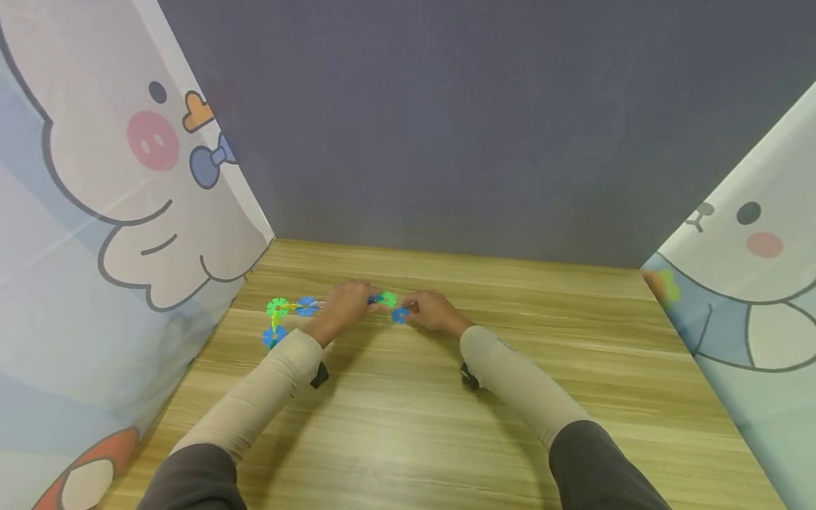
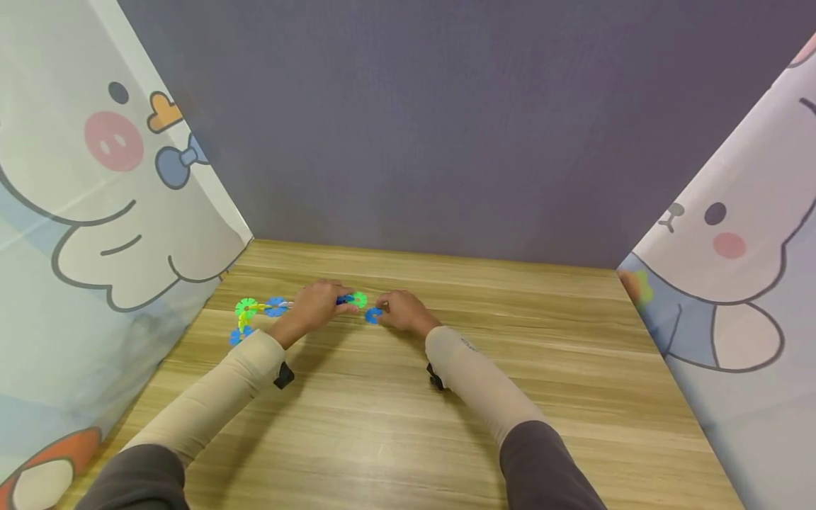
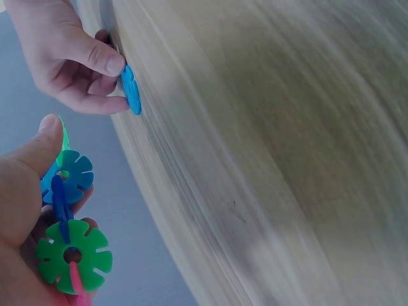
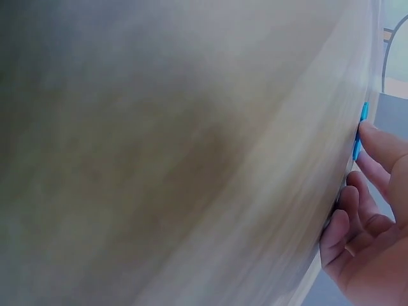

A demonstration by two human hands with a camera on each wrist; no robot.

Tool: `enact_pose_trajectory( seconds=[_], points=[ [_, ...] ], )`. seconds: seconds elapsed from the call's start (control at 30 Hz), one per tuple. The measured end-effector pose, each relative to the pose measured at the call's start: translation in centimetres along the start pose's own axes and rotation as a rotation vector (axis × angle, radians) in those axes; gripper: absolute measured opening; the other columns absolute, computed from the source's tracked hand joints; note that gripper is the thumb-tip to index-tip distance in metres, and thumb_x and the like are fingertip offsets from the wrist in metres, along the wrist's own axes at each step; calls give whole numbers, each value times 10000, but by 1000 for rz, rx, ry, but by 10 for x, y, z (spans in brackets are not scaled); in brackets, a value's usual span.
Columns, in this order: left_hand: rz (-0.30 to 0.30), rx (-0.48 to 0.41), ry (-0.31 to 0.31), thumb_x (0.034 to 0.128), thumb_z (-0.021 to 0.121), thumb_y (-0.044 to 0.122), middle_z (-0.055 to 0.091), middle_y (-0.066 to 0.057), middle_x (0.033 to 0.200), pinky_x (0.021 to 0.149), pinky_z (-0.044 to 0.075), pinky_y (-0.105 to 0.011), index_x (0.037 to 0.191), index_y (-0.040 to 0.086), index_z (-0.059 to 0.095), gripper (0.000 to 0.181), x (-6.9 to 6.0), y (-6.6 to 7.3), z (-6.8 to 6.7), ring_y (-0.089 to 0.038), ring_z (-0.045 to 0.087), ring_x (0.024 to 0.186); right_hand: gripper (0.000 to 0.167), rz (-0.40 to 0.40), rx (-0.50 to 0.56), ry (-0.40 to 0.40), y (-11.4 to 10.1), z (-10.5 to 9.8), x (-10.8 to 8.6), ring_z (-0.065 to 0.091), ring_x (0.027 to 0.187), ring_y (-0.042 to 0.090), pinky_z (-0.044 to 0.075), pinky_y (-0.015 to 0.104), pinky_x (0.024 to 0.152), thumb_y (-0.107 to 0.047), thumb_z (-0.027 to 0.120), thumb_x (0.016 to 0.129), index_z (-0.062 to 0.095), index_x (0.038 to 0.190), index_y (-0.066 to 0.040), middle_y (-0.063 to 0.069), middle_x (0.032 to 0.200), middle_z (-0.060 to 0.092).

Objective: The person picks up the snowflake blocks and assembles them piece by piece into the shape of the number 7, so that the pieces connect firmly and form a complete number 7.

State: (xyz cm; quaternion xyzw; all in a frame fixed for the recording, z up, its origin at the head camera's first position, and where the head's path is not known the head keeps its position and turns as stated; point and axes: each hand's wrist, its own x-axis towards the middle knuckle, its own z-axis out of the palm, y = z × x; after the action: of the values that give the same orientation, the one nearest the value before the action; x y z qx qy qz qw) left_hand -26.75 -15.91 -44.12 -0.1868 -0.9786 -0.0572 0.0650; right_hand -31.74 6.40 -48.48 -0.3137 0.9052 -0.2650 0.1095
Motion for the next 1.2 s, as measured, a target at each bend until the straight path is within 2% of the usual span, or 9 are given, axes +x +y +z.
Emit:
enact_pose_trajectory(
  seconds=[0.27,0.47,0.57,0.73,0.87,1.0,1.2],
  points=[
    [-2,12,-1,881,662,581,721,-88,1279,768,640,-487,1307,176,703,589,1,0,4,-375,692,1122,295,5,-6,2,0,1,1,532,746,123,484,255,680,-198,766,920,720,1199,-113,5,894,664],
    [-2,6,-3,884,670,573,719,-84,1288,739,643,-467,1308,182,702,578,2,2,4,-374,696,1118,246,41,19,-10,0,-1,0,593,908,170,557,356,879,-168,774,899,695,1122,-102,27,1022,678],
    [10,10,4,885,680,561,731,-88,1258,717,644,-451,1300,171,707,570,3,3,5,-366,711,1083,251,61,38,-1,1,-3,-1,604,927,190,561,366,897,-161,785,891,640,1082,-88,43,1007,658],
    [23,19,9,885,692,542,742,-101,1227,711,644,-457,1293,160,711,559,4,4,5,-367,720,1055,287,29,32,9,5,-5,-4,623,886,178,571,310,844,-157,779,908,602,1110,-57,55,975,663],
    [27,31,-10,892,675,551,735,-99,1245,751,645,-465,1312,172,700,566,5,5,6,-364,711,1085,221,0,37,5,11,-7,-6,625,882,143,569,290,844,-164,738,945,641,1119,-68,26,966,679],
    [32,44,-37,904,664,554,729,-103,1255,760,648,-451,1332,175,686,573,6,5,6,-369,706,1100,129,-40,54,0,14,-11,-10,562,752,106,518,248,725,-172,673,986,680,1092,-98,-21,849,637],
    [35,20,-45,900,694,523,728,-109,1255,797,640,-480,1326,159,690,560,6,8,3,-370,705,1098,222,-77,2,54,15,-17,-14,458,624,83,402,218,580,-210,664,1002,696,1186,-91,-31,739,580]
  ],
)
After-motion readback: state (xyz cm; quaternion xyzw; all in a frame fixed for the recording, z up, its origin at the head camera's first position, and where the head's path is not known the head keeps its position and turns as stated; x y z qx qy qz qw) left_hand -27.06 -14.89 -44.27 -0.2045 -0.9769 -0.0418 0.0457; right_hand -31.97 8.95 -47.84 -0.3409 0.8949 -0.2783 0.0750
